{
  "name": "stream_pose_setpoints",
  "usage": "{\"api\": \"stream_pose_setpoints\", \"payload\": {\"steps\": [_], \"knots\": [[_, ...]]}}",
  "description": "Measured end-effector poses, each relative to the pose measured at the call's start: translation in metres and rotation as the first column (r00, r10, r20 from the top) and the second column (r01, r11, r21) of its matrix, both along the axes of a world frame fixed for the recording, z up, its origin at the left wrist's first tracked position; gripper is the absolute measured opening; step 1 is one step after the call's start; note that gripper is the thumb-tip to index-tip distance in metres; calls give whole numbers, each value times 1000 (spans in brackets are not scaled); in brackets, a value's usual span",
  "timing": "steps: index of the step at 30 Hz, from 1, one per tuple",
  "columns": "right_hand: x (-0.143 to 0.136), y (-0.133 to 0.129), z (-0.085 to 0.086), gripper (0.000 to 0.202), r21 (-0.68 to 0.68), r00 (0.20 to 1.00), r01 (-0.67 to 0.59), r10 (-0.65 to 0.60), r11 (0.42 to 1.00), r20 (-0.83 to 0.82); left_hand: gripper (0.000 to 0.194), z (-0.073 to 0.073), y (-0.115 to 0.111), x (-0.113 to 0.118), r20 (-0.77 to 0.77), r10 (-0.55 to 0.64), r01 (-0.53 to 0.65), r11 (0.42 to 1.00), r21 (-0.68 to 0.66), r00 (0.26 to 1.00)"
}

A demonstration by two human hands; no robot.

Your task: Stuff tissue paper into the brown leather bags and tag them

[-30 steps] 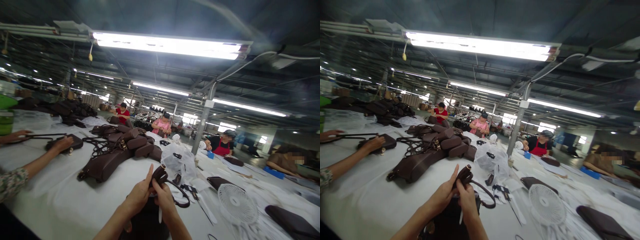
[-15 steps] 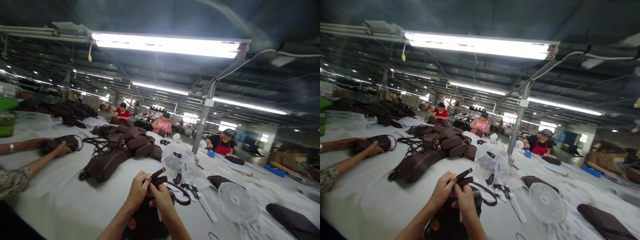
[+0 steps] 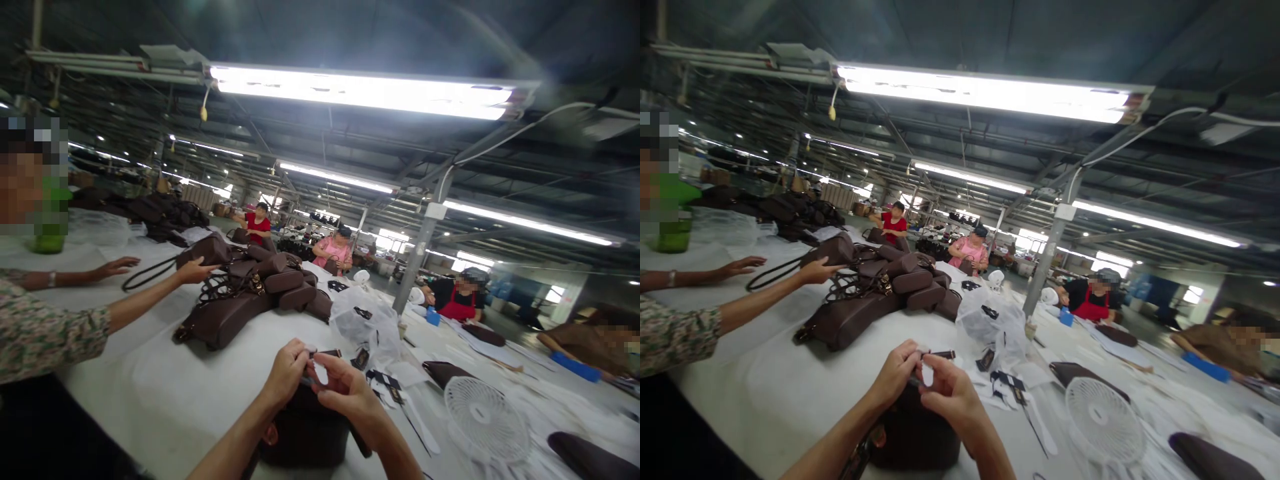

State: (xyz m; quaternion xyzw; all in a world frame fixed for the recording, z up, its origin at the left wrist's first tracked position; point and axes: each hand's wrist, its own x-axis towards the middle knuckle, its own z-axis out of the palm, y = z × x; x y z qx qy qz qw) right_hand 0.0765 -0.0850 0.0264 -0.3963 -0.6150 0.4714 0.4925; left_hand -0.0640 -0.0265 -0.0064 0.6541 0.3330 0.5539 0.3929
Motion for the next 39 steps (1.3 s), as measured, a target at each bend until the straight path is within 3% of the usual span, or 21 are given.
{"api": "stream_pose_setpoints", "payload": {"steps": [3, 6, 9, 16, 27, 32, 39], "knots": [[2, 4, 1, 36, -18, 991, 122, -121, 992, 56, 26, -3, 0, 1, -64, 58, -53, 996, 78, 996], [3, 9, -1, 41, 24, 971, 217, -219, 976, 98, 24, -7, 0, 3, -88, 89, -79, 990, 114, 992], [2, 13, -4, 43, -60, 982, 177, -172, 982, 78, 26, -9, -1, 6, -52, 108, -102, 989, 108, 993], [-2, 22, -8, 37, -204, 939, 256, -193, 945, 286, 26, -16, -2, 10, -19, 164, -158, 971, 182, 986], [-7, 22, -2, 27, -290, 945, 284, -217, 914, 244, 13, -24, -6, 11, -84, 261, -240, 950, 200, 962], [-7, 24, -7, 25, -315, 971, 233, -204, 920, 121, 10, -23, -8, 11, -64, 242, -226, 955, 191, 968], [-10, 26, -15, 28, -223, 972, 235, -233, 946, 36, 10, -26, -8, 10, -43, 210, -199, 961, 190, 977]]}}
